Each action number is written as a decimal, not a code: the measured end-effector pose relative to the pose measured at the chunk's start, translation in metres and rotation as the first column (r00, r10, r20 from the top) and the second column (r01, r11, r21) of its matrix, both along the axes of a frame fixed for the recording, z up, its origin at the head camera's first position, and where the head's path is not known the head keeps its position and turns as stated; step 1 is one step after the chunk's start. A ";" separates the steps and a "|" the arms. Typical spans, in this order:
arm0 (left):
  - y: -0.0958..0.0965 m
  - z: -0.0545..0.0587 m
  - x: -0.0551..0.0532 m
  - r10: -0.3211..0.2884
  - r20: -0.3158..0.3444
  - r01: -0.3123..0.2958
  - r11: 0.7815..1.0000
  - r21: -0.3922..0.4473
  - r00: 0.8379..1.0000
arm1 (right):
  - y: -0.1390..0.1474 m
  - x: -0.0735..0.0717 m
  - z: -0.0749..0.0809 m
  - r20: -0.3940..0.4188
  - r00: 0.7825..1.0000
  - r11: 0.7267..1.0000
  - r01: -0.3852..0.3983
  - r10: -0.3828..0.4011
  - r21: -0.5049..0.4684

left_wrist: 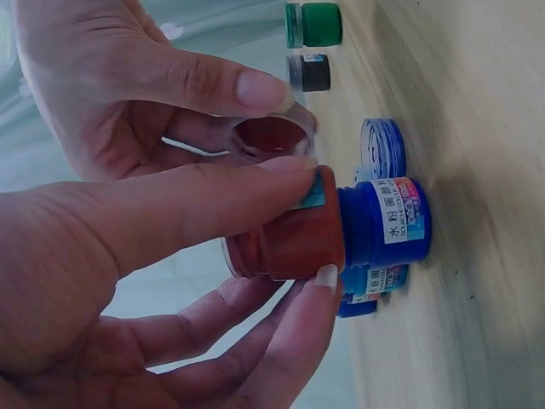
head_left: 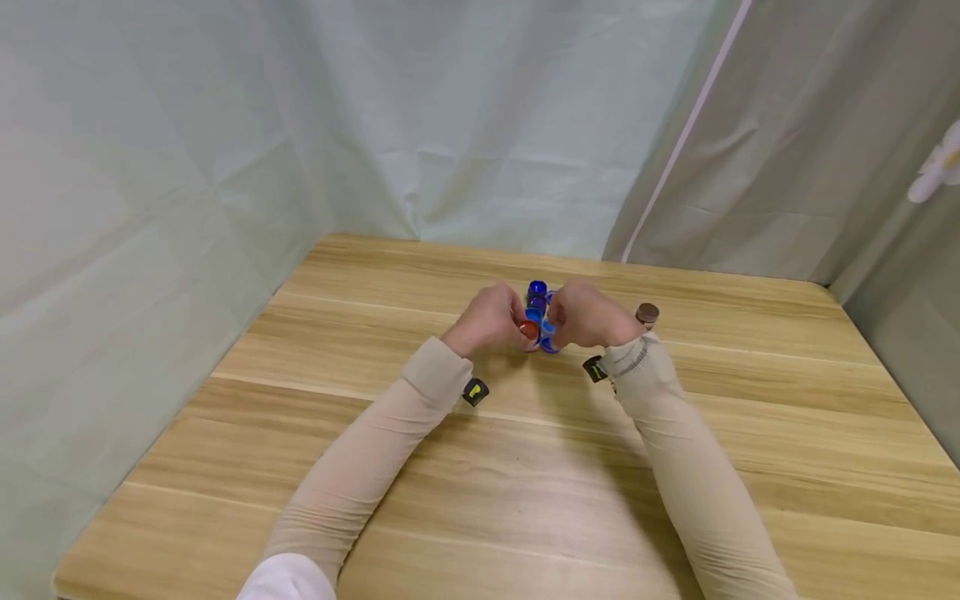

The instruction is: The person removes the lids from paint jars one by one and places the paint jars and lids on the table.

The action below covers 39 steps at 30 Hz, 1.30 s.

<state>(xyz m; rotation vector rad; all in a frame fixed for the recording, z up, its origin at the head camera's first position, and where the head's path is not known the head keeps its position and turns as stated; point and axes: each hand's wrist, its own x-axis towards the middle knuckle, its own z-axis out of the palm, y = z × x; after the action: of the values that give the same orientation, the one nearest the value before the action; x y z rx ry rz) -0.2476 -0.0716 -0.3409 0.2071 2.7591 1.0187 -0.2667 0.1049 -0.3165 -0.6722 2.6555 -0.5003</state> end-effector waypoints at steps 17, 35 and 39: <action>0.011 -0.002 0.005 -0.057 0.006 0.057 0.987 -0.152 0.998 | -0.009 0.005 -0.007 -0.006 0.997 0.985 -0.077 0.079 0.154; 0.018 -0.016 0.008 -0.014 0.042 0.023 0.979 -0.203 0.999 | -0.002 -0.006 -0.015 0.091 0.984 0.980 -0.164 0.154 0.114; 0.016 -0.017 0.006 -0.023 0.036 0.031 0.972 -0.232 0.999 | 0.005 -0.012 -0.017 0.123 0.978 0.980 -0.178 0.166 0.091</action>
<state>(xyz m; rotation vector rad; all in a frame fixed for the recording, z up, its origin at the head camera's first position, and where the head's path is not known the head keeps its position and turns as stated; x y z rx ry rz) -0.2418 -0.0551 -0.3583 0.1898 2.8061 0.6772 -0.2783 0.1096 -0.3332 -0.8080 2.4692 -0.3418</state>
